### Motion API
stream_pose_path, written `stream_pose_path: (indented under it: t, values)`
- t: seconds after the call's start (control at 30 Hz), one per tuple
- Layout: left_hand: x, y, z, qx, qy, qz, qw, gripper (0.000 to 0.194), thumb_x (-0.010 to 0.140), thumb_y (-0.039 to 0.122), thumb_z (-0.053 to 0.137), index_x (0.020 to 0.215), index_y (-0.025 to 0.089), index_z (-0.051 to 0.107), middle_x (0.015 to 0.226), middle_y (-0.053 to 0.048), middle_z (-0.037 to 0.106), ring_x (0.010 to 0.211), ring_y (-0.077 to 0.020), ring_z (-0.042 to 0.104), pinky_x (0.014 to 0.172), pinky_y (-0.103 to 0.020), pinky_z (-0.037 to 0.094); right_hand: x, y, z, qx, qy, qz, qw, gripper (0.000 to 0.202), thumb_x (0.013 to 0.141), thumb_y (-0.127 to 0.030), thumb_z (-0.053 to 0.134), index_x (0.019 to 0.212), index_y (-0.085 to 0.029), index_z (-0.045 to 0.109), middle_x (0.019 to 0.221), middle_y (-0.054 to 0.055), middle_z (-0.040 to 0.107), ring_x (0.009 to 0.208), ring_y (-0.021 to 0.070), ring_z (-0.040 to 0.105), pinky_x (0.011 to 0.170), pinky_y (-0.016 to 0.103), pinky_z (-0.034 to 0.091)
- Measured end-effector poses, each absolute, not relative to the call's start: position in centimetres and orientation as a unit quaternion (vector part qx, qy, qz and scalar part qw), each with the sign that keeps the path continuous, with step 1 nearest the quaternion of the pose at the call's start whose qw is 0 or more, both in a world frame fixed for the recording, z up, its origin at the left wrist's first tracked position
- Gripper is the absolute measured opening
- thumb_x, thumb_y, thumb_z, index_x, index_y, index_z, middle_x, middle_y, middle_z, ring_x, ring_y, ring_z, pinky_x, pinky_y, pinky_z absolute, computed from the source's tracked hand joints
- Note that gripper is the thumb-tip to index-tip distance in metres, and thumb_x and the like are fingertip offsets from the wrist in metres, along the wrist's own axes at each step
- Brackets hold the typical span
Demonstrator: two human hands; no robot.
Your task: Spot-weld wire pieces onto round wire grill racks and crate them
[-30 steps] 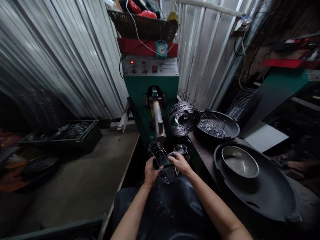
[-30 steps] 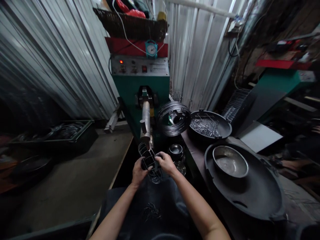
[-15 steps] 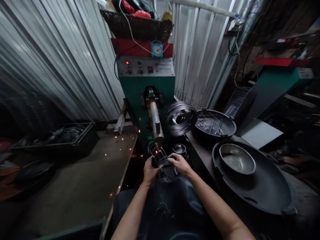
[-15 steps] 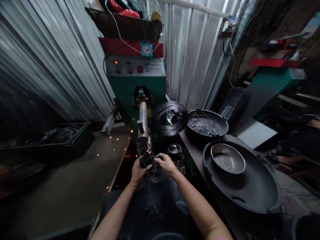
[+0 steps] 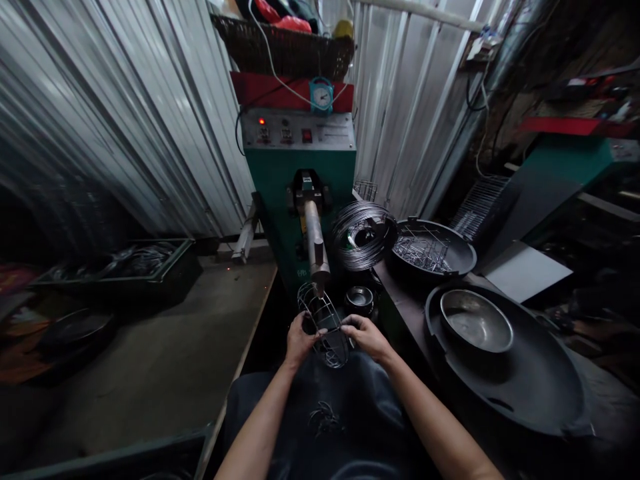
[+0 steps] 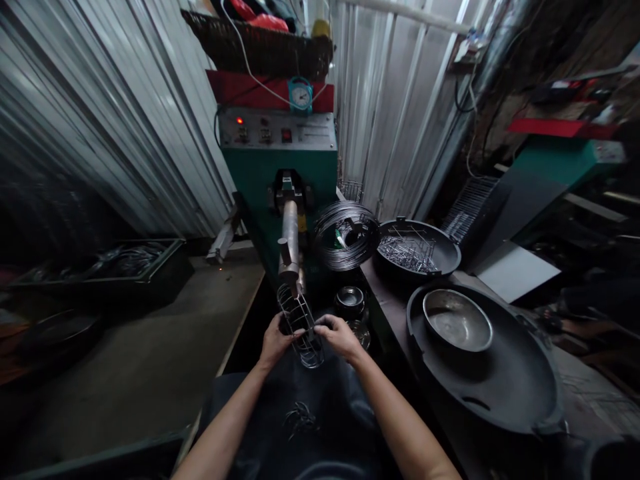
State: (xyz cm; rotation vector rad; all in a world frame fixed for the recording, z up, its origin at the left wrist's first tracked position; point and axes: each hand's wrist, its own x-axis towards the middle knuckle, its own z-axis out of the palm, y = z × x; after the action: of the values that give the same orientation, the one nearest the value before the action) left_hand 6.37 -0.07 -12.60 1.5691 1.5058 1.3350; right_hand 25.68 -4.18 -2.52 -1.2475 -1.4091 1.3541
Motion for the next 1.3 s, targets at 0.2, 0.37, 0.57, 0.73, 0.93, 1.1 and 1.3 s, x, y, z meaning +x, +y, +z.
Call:
stream_pose_path:
  t: [0.2, 0.37, 0.57, 0.73, 0.93, 1.1, 1.3]
  values:
    - [6.8, 1.0, -11.5, 0.518, 0.577, 0.493, 0.396, 0.066, 0.048, 0.045, 0.079, 0.102, 0.016, 0.055, 0.094, -0.008, 0.064, 0.094, -0.0253, 0.06, 0.083, -0.039, 0.047, 23.7, -1.2, -1.3, -0.494, -0.55, 0.519, 0.429, 0.02, 0.068, -0.034, 0.06, 0.075, -0.016, 0.061, 0.067, -0.002, 0.058, 0.065, 0.0133, 0.051, 0.064, 0.026, 0.04]
    - [6.7, 1.2, -11.7, 0.487, 0.574, 0.49, 0.44, 0.063, 0.047, 0.04, 0.081, 0.099, 0.016, 0.055, 0.094, -0.009, 0.065, 0.093, -0.0246, 0.06, 0.084, -0.04, 0.047, 23.0, -0.1, -0.8, -0.503, -0.558, 0.507, 0.422, 0.017, 0.068, -0.031, 0.06, 0.074, -0.015, 0.062, 0.068, -0.001, 0.06, 0.067, 0.014, 0.053, 0.065, 0.025, 0.041]
    - [6.4, 0.4, -12.9, 0.497, 0.537, 0.502, 0.461, 0.069, 0.05, 0.039, 0.081, 0.108, 0.017, 0.052, 0.106, -0.01, 0.062, 0.099, -0.0233, 0.058, 0.086, -0.037, 0.047, 24.7, -3.0, -1.8, -0.499, -0.538, 0.554, 0.392, 0.021, 0.067, -0.033, 0.063, 0.079, -0.016, 0.064, 0.068, -0.001, 0.06, 0.062, 0.0124, 0.052, 0.06, 0.025, 0.041]
    - [6.4, 0.0, -12.3, 0.519, 0.561, 0.494, 0.415, 0.065, 0.05, 0.043, 0.079, 0.104, 0.017, 0.054, 0.101, -0.008, 0.063, 0.098, -0.0256, 0.058, 0.086, -0.039, 0.046, 25.5, -4.0, -2.2, -0.506, -0.552, 0.536, 0.389, 0.018, 0.068, -0.035, 0.062, 0.072, -0.017, 0.062, 0.062, -0.002, 0.056, 0.06, 0.0123, 0.051, 0.056, 0.024, 0.04]
    - [6.6, 0.4, -11.5, 0.47, 0.554, 0.516, 0.454, 0.066, 0.051, 0.042, 0.08, 0.106, 0.015, 0.055, 0.102, -0.011, 0.063, 0.097, -0.0245, 0.059, 0.085, -0.038, 0.046, 24.5, -2.2, -1.6, -0.502, -0.576, 0.499, 0.409, 0.013, 0.07, -0.03, 0.058, 0.071, -0.017, 0.06, 0.065, -0.003, 0.056, 0.065, 0.0131, 0.052, 0.063, 0.025, 0.041]
    - [6.6, 1.0, -11.5, 0.442, 0.536, 0.527, 0.49, 0.063, 0.053, 0.039, 0.079, 0.106, 0.015, 0.055, 0.098, -0.01, 0.064, 0.091, -0.0229, 0.061, 0.083, -0.038, 0.048, 23.6, -0.6, -1.4, -0.512, -0.582, 0.479, 0.412, 0.014, 0.071, -0.03, 0.057, 0.072, -0.016, 0.061, 0.067, -0.002, 0.058, 0.067, 0.0136, 0.052, 0.063, 0.025, 0.041]
    - [6.3, 0.6, -11.9, 0.439, 0.521, 0.521, 0.514, 0.074, 0.052, 0.036, 0.079, 0.116, 0.016, 0.05, 0.098, -0.008, 0.063, 0.091, -0.0224, 0.061, 0.083, -0.038, 0.047, 24.7, -1.9, -2.7, -0.509, -0.553, 0.521, 0.405, 0.02, 0.068, -0.034, 0.062, 0.078, -0.016, 0.063, 0.071, -0.001, 0.061, 0.07, 0.0144, 0.055, 0.068, 0.027, 0.042]
